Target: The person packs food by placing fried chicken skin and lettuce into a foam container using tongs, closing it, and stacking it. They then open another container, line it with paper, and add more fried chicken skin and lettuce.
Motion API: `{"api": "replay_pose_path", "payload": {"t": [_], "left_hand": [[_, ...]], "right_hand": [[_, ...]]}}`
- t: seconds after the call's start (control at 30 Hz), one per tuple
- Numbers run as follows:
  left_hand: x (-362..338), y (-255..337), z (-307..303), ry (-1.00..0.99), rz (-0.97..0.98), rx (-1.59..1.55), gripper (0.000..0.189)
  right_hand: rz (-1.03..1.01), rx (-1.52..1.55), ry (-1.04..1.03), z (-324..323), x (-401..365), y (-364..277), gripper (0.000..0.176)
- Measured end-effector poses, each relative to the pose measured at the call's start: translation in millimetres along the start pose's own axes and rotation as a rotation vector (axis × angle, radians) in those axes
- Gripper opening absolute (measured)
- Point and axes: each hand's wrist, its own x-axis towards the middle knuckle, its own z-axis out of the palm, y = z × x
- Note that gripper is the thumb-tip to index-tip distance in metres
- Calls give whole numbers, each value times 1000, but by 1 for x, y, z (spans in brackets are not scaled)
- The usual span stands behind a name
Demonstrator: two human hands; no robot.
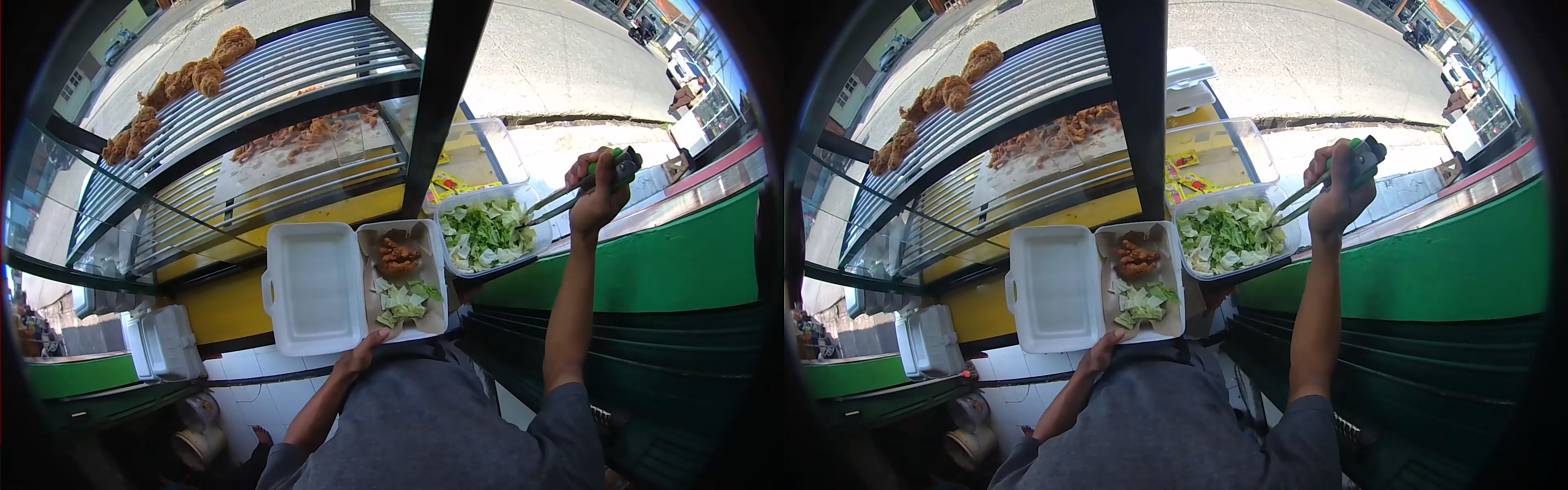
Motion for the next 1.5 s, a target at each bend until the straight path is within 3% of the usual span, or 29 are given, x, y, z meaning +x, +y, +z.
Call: {"api": "replay_pose_path", "payload": {"t": [0.33, 0.43, 0.6, 0.87, 1.1, 1.17, 1.3, 1.5], "left_hand": [[0, 4, 3, 34, -11, 100, 52], [-6, 18, 9, 59, -1, 87, 61], [-5, 18, 11, 94, 3, 92, 62], [-8, 24, 17, 94, 5, 69, 60], [-11, 34, 21, 96, -33, 116, 62], [-9, 32, 21, 82, -20, 106, 62], [-10, 36, 19, 52, 40, 85, 61], [-18, 52, 25, 44, 33, 104, 61]], "right_hand": [[-102, 137, -71, 7, 7, -54, 30], [-126, 209, -121, 14, 4, -67, 30], [-46, 437, -278, 28, -12, -84, 38], [122, 638, -397, 63, -66, -78, 37], [-64, 507, -350, 33, -40, -70, 38], [-110, 305, -308, 19, -19, -67, 32], [-21, 116, -125, 2, -1, -28, 22], [46, -86, -92, -5, -20, 22, 20]]}}
